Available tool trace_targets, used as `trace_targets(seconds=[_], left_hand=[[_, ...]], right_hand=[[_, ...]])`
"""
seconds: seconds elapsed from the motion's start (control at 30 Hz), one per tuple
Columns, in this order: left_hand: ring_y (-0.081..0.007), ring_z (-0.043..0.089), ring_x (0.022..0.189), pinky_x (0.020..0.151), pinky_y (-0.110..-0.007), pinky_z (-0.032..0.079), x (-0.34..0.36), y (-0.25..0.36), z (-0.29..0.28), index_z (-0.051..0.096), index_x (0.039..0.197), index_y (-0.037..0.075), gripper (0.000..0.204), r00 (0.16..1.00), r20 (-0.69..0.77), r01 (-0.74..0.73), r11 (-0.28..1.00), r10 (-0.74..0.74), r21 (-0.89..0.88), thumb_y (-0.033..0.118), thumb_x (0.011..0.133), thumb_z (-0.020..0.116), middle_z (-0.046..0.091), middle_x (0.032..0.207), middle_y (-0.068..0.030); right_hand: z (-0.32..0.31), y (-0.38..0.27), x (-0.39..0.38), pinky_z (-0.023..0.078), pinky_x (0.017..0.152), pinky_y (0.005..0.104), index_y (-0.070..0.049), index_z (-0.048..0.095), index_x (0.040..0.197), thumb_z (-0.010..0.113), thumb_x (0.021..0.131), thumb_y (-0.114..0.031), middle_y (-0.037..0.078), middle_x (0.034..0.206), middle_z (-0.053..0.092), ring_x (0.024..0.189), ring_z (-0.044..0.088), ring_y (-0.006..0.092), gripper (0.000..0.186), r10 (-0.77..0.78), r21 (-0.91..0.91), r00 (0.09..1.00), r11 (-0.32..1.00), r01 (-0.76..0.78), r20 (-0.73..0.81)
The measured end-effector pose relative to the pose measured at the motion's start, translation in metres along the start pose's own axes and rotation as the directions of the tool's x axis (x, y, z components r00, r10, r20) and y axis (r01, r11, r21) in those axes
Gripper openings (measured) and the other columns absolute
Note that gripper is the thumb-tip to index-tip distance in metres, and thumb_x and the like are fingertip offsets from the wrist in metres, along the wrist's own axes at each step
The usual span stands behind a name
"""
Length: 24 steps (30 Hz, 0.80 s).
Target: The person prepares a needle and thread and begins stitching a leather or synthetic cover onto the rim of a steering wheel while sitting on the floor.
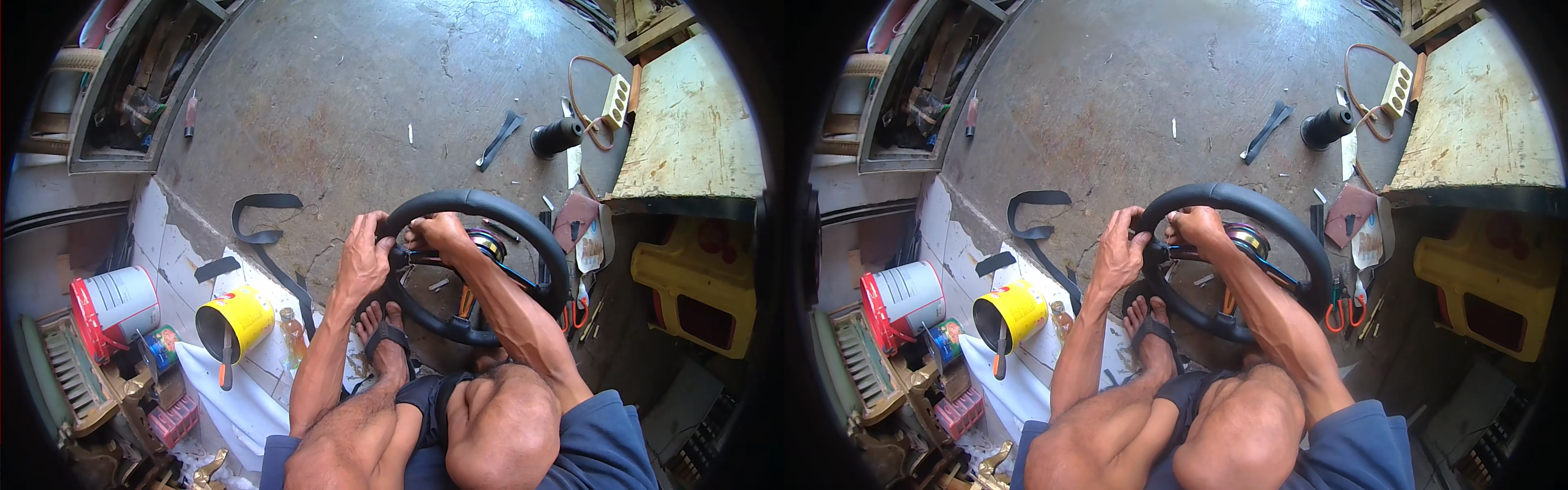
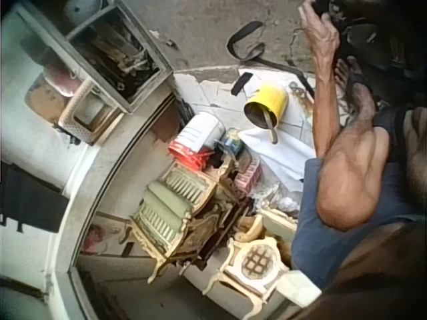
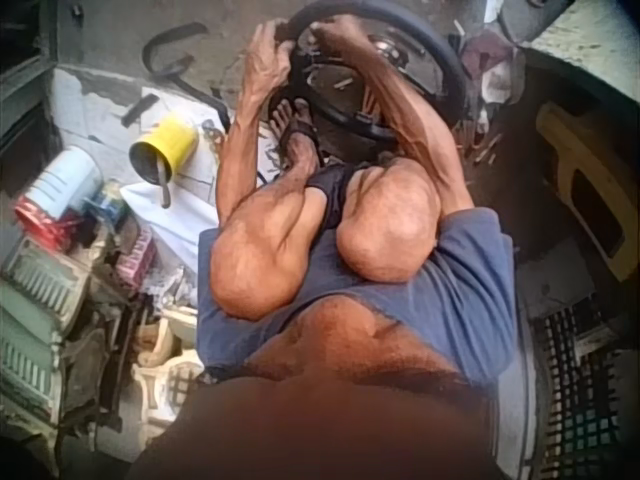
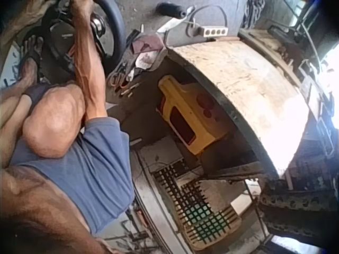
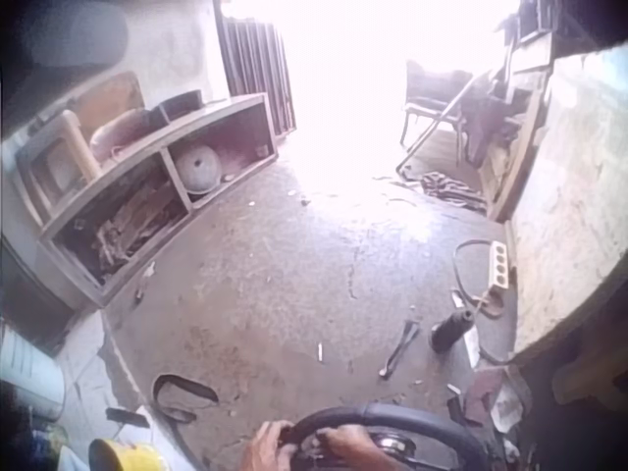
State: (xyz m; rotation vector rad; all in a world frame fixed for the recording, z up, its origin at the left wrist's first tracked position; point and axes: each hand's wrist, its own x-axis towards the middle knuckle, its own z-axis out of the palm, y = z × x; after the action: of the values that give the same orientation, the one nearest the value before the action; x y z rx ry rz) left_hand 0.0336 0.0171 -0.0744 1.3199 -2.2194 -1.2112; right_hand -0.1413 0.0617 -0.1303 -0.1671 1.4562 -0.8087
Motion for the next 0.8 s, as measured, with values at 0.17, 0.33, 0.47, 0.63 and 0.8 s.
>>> trace_targets(seconds=[0.17, 0.33, 0.47, 0.63, 0.8], left_hand=[[-0.0368, 0.063, 0.111, 0.096, -0.044, 0.05, 0.0, -0.001, 0.002, 0.058, 0.126, 0.002, 0.037, 1.0, -0.004, 0.012, 1.0, -0.012, 0.001, 0.004, 0.09, 0.065, 0.062, 0.115, -0.0186], [-0.038, 0.063, 0.112, 0.096, -0.044, 0.05, 0.005, -0.002, 0.005, 0.058, 0.126, 0.002, 0.037, 1.0, 0.001, -0.009, 1.0, 0.009, 0.015, 0.004, 0.09, 0.065, 0.062, 0.116, -0.0193], [-0.0382, 0.063, 0.112, 0.096, -0.044, 0.05, 0.005, -0.004, 0.005, 0.058, 0.126, 0.002, 0.037, 1.0, 0.005, 0.005, 1.0, -0.005, -0.002, 0.004, 0.09, 0.064, 0.062, 0.116, -0.0196], [-0.0384, 0.063, 0.112, 0.096, -0.044, 0.05, 0.005, -0.008, 0.005, 0.058, 0.127, 0.002, 0.038, 1.0, 0.007, -0.009, 1.0, 0.008, 0.018, 0.004, 0.09, 0.064, 0.062, 0.117, -0.0196], [-0.0379, 0.063, 0.112, 0.096, -0.044, 0.05, 0.012, -0.005, 0.011, 0.058, 0.128, 0.002, 0.038, 1.0, 0.005, -0.004, 1.0, 0.004, -0.002, 0.005, 0.09, 0.064, 0.062, 0.118, -0.0194]], right_hand=[[-0.001, 0.004, 0.007, 0.061, 0.068, 0.0331, 0.004, 0.073, 0.103, 0.066, 0.097, -0.018, 0.013, 0.082, 0.074, 0.072, 0.075, 0.0203, 0.024, -0.05, -0.097, 0.998, 0.994, 0.046, -0.038], [-0.009, 0.018, 0.021, 0.06, 0.074, 0.0394, 0.004, 0.076, 0.097, 0.063, 0.093, -0.028, 0.017, 0.077, 0.075, 0.076, 0.076, 0.0254, 0.034, -0.271, -0.466, 0.953, 0.866, 0.181, -0.135], [-0.01, 0.009, 0.019, 0.058, 0.084, 0.0428, -0.001, 0.078, 0.103, 0.062, 0.089, -0.027, 0.019, 0.085, 0.076, 0.083, 0.076, 0.0331, 0.034, -0.116, -0.325, 0.991, 0.942, 0.087, -0.071], [-0.001, -0.005, 0.007, 0.057, 0.088, 0.046, -0.007, 0.079, 0.103, 0.063, 0.087, -0.025, 0.019, 0.1, 0.076, 0.095, 0.074, 0.0378, 0.029, -0.096, -0.689, 0.995, 0.72, 0.089, 0.028], [-0.009, -0.013, -0.007, 0.056, 0.09, 0.049, -0.006, 0.077, 0.106, 0.066, 0.088, -0.028, 0.024, 0.103, 0.074, 0.102, 0.072, 0.0408, 0.031, -0.186, -0.839, 0.972, 0.499, 0.217, 0.141]])
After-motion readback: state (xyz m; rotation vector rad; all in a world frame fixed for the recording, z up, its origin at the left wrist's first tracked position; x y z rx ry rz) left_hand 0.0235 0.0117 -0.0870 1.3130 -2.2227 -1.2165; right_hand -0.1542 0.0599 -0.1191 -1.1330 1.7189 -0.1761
